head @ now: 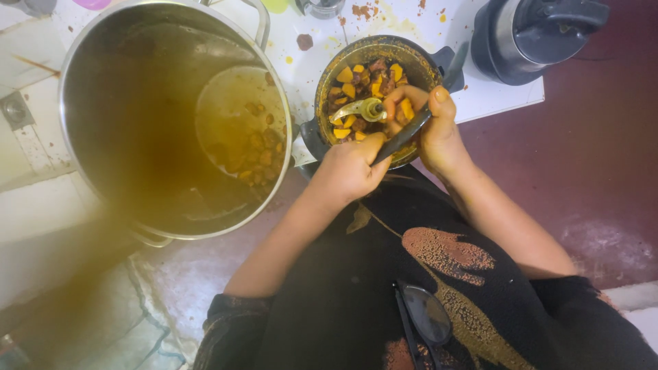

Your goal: Peeling and cutting turmeric roots and placing them into a large pot

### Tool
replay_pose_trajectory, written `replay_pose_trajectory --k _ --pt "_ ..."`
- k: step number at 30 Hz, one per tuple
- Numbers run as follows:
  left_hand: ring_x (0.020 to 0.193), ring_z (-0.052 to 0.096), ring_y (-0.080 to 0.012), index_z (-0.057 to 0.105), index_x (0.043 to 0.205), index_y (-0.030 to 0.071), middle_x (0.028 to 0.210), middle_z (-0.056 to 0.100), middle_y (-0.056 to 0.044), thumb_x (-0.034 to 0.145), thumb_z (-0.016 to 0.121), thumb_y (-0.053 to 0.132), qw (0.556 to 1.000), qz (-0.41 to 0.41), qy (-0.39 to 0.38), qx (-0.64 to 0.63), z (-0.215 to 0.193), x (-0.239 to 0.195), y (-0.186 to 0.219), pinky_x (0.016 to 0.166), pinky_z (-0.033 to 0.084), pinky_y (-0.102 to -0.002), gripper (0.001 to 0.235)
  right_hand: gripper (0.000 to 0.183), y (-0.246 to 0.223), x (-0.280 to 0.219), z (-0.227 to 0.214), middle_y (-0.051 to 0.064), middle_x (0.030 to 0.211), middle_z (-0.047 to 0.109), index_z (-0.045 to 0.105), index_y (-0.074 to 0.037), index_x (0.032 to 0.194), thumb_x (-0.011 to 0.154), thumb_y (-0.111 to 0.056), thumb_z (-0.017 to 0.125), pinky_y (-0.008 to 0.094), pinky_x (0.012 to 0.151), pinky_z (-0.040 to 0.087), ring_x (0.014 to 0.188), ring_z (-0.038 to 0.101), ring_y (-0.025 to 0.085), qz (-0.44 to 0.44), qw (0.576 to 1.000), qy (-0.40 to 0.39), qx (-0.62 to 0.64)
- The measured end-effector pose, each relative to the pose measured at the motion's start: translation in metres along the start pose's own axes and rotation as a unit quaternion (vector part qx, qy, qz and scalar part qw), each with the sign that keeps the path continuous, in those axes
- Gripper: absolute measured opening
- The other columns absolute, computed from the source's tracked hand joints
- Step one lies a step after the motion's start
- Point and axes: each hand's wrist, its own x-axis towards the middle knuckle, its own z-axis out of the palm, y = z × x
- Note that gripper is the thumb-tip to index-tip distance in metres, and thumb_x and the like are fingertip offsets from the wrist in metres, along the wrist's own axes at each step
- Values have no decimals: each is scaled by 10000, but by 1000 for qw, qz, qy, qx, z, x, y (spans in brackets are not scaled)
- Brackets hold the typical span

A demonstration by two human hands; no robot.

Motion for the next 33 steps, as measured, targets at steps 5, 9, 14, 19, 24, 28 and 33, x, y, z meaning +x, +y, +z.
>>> replay_pose_trajectory --k 5,9,14,19,24,28,33 --pt "773 746 -392 670 1146 120 746 721 -149 946 563 375 997 8 11 75 -1 -1 7 673 588 -487 341 796 -6 1 -4 54 516 401 590 6 876 930 -688 204 201 407 300 407 402 128 -32 999 13 -24" --pt "751 743 -393 655 1165 168 737 713 -115 926 549 419 991 -15 -20 130 3 2 -2 680 593 -497 363 703 -8 4 5 54 508 436 599 -20 823 948 -599 220 197 414 316 413 409 120 -13 999 41 -15" --pt "731 751 -350 648 1109 211 718 706 -75 955 509 419 988 -45 -16 150 0 5 -1 642 589 -464 294 636 -20 4 14 20 500 347 607 -42 773 926 -571 288 209 342 299 352 367 109 89 992 85 16" --pt "755 751 -358 650 1071 172 730 716 -96 951 523 408 991 -49 -27 124 -4 5 1 662 592 -466 293 592 -39 -3 18 -8 480 214 475 -51 710 926 -588 348 231 323 209 324 235 110 161 980 75 91" --pt "779 755 -359 647 1054 170 740 722 -111 932 545 448 990 -59 -48 122 -1 5 -5 688 598 -483 320 554 -36 -5 5 -23 454 205 328 -138 635 966 -582 356 240 319 196 308 207 106 187 968 -4 170" --pt "888 743 -427 685 1087 104 843 756 -207 958 580 400 989 -105 -17 -98 -1 13 6 737 596 -517 339 493 5 -13 -23 -41 552 280 454 -79 945 1039 -561 409 243 393 303 412 305 88 107 976 -84 173" --pt "1048 725 -428 715 1102 61 991 771 -213 973 604 365 942 -137 -17 -305 1 18 17 909 575 -504 348 379 27 -21 -42 30 669 400 471 50 1308 1133 -245 310 303 521 513 530 473 154 31 993 -94 61"
